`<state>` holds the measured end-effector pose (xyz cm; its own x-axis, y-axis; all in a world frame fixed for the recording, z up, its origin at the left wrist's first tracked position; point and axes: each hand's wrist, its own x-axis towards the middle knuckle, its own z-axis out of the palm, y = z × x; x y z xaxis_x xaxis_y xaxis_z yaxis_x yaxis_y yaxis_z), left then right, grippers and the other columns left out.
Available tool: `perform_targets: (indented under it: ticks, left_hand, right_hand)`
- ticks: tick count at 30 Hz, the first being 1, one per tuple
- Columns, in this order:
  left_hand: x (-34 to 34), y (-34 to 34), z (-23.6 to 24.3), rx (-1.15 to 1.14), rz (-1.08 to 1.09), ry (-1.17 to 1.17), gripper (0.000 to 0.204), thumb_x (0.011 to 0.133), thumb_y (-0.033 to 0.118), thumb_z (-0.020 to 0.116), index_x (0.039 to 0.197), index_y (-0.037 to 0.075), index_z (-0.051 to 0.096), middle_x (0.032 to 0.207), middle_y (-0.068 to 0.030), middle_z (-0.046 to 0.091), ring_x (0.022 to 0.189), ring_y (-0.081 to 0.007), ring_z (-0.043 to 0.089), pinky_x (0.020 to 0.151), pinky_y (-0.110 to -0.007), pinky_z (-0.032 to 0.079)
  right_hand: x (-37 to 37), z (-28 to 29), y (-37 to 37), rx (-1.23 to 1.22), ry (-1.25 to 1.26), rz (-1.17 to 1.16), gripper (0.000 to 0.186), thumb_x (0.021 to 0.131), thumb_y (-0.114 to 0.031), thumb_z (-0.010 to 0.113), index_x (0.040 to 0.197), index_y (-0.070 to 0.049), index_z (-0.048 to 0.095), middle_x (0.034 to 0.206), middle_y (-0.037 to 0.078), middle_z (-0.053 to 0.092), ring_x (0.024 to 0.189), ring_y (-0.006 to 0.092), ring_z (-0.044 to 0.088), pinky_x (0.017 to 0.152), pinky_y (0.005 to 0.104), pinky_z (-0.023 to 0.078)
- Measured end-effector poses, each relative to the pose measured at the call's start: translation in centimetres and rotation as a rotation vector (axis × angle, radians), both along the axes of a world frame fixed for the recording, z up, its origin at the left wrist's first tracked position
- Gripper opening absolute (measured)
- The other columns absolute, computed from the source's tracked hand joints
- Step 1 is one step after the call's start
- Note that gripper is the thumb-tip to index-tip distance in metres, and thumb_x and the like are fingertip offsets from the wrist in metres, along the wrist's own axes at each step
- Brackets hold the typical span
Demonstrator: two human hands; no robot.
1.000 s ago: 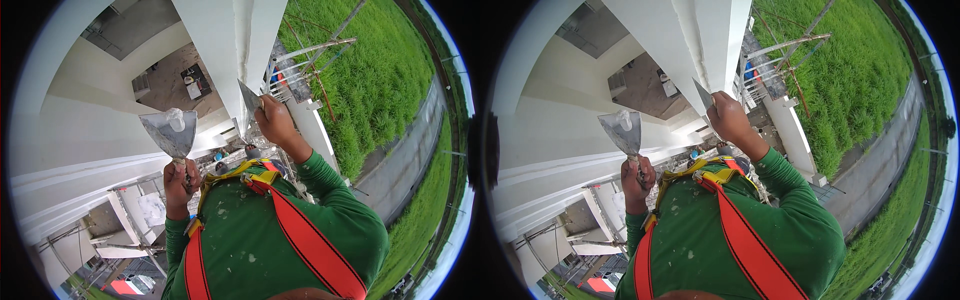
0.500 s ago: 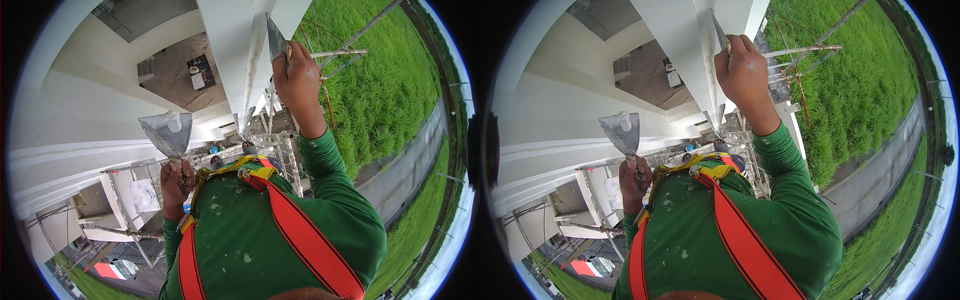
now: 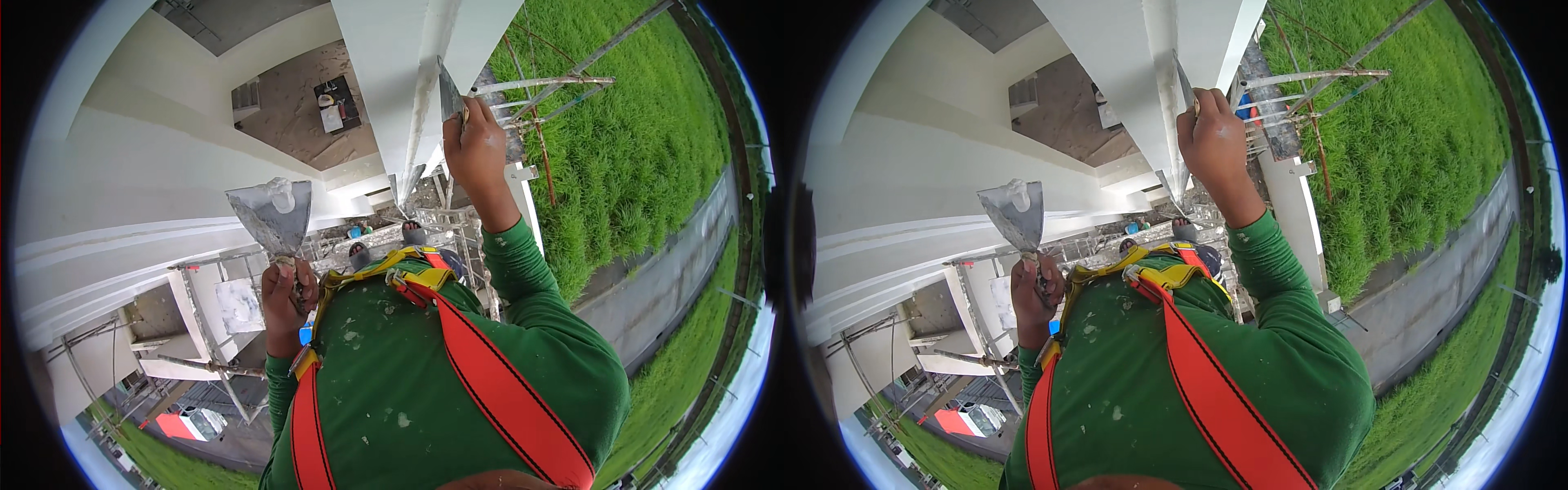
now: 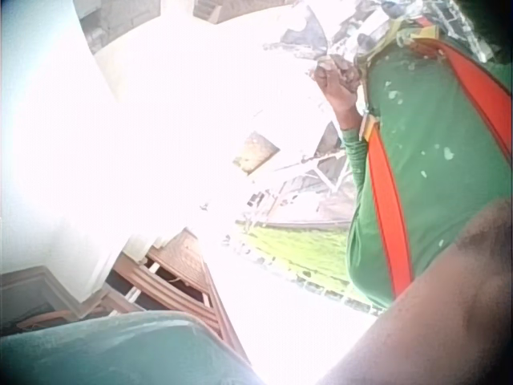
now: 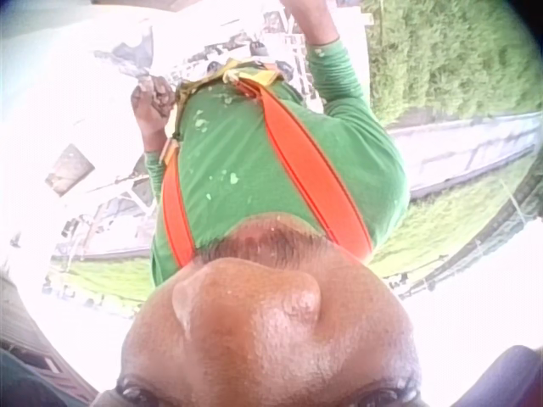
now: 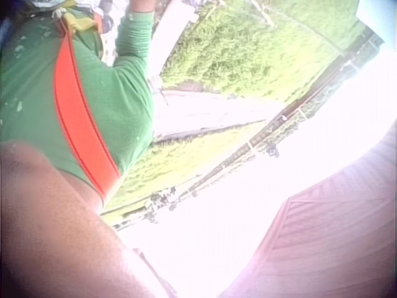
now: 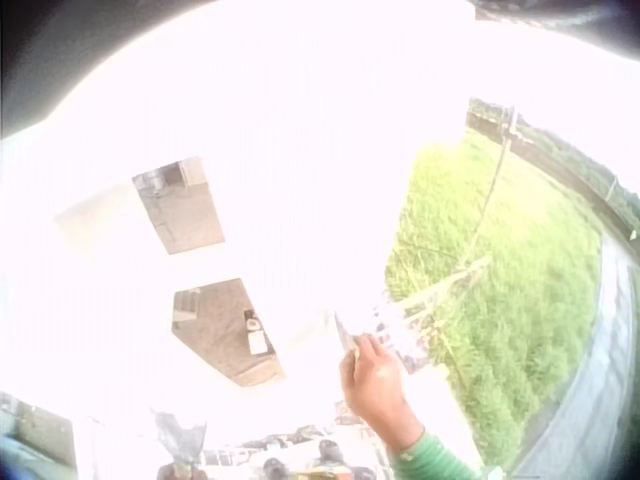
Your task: The person applies plaster to a white wall using a trowel and a hawk. They repeatedly scoop plaster from the hawk and smooth it onto the wall surface while standing on scaffolding.
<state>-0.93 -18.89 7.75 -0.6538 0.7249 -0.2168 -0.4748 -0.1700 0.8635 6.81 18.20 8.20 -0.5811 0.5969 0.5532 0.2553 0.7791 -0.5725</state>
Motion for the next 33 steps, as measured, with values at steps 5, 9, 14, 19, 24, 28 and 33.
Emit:
perform_targets:
  ticks: [5,9,14,19,24,28,33]
  left_hand:
    - [0.0,0.1,0.3,-0.025,0.001,0.001,0.043,0.110,0.039,0.047,0.086,0.004,0.052,0.064,-0.0057,0.047,0.042,-0.0130,0.041,0.039,-0.027,0.032]
    - [0.2,0.1,0.5,-0.029,0.004,0.002,0.043,0.110,0.039,0.046,0.086,0.004,0.052,0.064,-0.0056,0.047,0.042,-0.0127,0.041,0.039,-0.026,0.031]
    - [0.3,0.1,0.5,-0.058,0.011,-0.010,0.043,0.110,0.039,0.045,0.086,0.004,0.052,0.064,-0.0052,0.046,0.042,-0.0126,0.041,0.039,-0.026,0.031]
    - [0.6,0.1,0.4,-0.056,0.031,-0.009,0.043,0.110,0.039,0.045,0.086,0.004,0.051,0.063,-0.0051,0.046,0.041,-0.0124,0.040,0.039,-0.027,0.032]
    - [0.9,0.1,0.7,-0.080,0.031,-0.008,0.044,0.111,0.039,0.044,0.086,0.004,0.051,0.063,-0.0049,0.046,0.041,-0.0123,0.040,0.039,-0.027,0.032]
    - [1.2,0.3,0.9,-0.104,0.048,-0.022,0.044,0.111,0.040,0.043,0.086,0.004,0.051,0.063,-0.0045,0.046,0.041,-0.0121,0.040,0.039,-0.027,0.032]
    - [1.6,0.3,1.1,-0.145,0.066,-0.008,0.044,0.110,0.041,0.044,0.086,0.005,0.051,0.063,-0.0038,0.044,0.041,-0.0120,0.039,0.040,-0.026,0.032]
  right_hand:
    - [0.1,-3.4,-0.4,0.017,-0.024,-0.021,0.025,0.088,-0.006,0.063,0.110,0.005,0.063,0.096,0.020,0.066,0.075,0.0411,0.068,0.065,0.0477,0.056]
    - [0.0,-6.6,-0.7,-0.083,-0.073,-0.005,0.026,0.091,-0.008,0.060,0.113,0.006,0.063,0.099,0.021,0.065,0.078,0.0430,0.067,0.068,0.0501,0.055]
    - [0.0,-10.3,-0.6,-0.123,-0.090,0.003,0.026,0.092,-0.008,0.059,0.115,0.005,0.062,0.099,0.021,0.065,0.078,0.0439,0.067,0.067,0.0507,0.055]
    - [0.1,-13.7,-0.7,-0.123,-0.097,0.011,0.028,0.091,-0.008,0.060,0.116,0.003,0.061,0.101,0.021,0.065,0.078,0.0437,0.067,0.066,0.0508,0.055]
    - [0.1,-17.5,-0.6,-0.146,-0.136,0.005,0.030,0.089,-0.009,0.063,0.117,0.001,0.060,0.101,0.020,0.064,0.079,0.0431,0.067,0.069,0.0505,0.056]
    - [0.2,-20.9,-0.5,-0.175,-0.208,0.013,0.032,0.089,-0.010,0.063,0.119,0.000,0.058,0.102,0.019,0.063,0.083,0.0432,0.066,0.071,0.0512,0.056]
    - [0.5,-25.3,-0.5,-0.232,-0.243,0.023,0.030,0.092,-0.011,0.061,0.120,-0.001,0.060,0.105,0.019,0.064,0.085,0.0434,0.067,0.073,0.0520,0.056]
